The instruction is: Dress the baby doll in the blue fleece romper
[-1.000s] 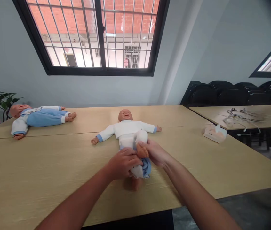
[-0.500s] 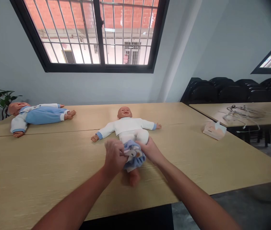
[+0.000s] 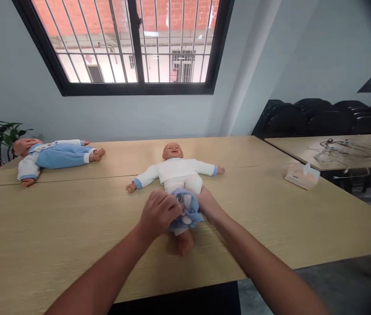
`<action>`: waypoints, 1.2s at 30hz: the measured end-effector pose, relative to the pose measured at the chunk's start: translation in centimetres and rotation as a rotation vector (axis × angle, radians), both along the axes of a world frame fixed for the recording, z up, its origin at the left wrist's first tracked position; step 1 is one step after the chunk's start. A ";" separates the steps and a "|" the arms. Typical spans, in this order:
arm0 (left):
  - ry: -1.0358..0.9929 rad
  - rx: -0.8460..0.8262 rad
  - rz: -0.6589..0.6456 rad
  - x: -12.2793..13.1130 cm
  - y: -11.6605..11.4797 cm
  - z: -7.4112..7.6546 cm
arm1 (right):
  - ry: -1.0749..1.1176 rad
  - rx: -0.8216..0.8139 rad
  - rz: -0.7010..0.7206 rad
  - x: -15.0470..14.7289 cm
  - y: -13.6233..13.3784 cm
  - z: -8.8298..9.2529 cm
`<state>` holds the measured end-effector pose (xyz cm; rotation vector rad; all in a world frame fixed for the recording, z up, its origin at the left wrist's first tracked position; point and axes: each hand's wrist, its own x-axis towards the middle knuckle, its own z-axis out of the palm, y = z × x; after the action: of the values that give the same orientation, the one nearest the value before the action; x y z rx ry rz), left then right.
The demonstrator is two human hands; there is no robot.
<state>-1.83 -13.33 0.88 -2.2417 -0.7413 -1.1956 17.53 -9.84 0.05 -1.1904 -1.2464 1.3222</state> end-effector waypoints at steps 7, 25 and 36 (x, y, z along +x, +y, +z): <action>0.145 -0.171 -0.138 -2.0 1.1 1.4 | 0.140 -0.091 -0.002 0.1 -0.6 -0.7; 0.048 -0.200 0.054 -0.8 0.0 1.1 | 0.229 -0.005 0.068 0.0 -0.9 -1.4; -0.015 -0.555 -0.070 0.8 0.1 -1.5 | 0.259 -0.019 -0.024 -0.7 -1.1 -1.5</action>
<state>-0.99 -13.20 -0.65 -2.7214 -1.1183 -1.1385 16.82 -10.98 -1.43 -1.0074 -1.0317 1.4229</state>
